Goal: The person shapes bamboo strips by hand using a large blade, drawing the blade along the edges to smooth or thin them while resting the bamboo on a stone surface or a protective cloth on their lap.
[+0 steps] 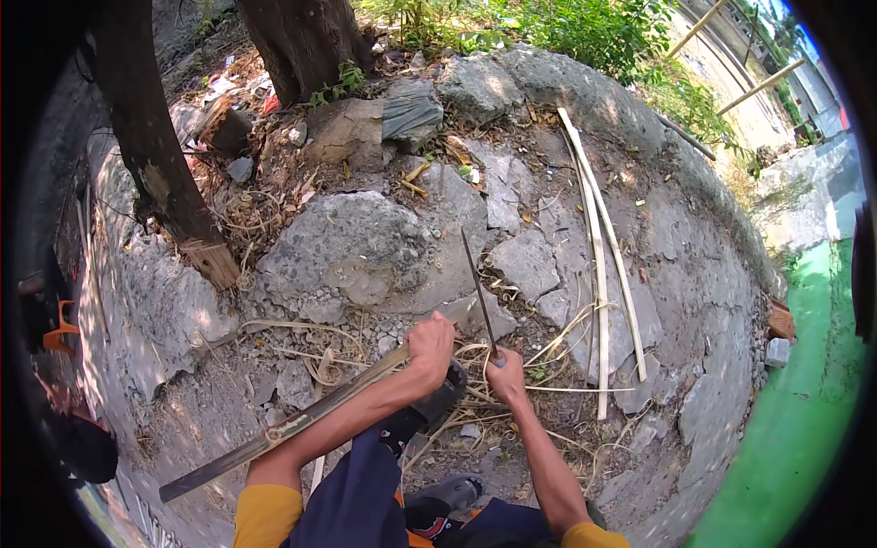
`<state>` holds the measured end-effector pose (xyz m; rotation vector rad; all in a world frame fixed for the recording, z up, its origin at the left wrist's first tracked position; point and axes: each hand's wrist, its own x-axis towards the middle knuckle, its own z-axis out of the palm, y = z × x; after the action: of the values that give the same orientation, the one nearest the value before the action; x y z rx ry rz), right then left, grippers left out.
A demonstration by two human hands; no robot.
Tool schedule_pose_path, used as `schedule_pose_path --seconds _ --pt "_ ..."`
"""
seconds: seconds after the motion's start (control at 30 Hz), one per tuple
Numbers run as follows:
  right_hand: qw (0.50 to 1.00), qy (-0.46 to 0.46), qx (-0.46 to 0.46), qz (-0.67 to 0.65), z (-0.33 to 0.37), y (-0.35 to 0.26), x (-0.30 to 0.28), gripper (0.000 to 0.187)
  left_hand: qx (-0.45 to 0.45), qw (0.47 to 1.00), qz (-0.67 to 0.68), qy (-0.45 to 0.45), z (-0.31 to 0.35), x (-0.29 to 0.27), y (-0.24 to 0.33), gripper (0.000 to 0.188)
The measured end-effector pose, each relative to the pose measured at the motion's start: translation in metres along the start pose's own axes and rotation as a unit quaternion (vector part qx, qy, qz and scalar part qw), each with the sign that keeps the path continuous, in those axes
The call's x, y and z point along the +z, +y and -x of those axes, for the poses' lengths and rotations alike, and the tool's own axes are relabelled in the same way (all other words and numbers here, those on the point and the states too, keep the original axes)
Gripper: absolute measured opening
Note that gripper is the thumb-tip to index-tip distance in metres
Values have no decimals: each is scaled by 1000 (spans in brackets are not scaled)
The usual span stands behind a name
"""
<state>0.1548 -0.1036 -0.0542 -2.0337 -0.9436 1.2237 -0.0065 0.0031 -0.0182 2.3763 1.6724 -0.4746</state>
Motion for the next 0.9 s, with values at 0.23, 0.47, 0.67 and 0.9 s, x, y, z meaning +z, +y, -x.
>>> schedule_pose_path --seconds 0.23,0.47,0.67,0.9 --pt "1000 11 17 9 14 6 15 21 25 1000 -6 4 3 -8 -1 11" --pt "1000 -4 13 25 18 -3 12 21 7 997 -67 27 2 3 -3 8" --pt "1000 6 28 4 30 4 6 23 20 999 -33 28 4 -2 -1 7" --pt "999 5 42 -2 27 14 10 25 24 996 -67 46 5 1 6 9"
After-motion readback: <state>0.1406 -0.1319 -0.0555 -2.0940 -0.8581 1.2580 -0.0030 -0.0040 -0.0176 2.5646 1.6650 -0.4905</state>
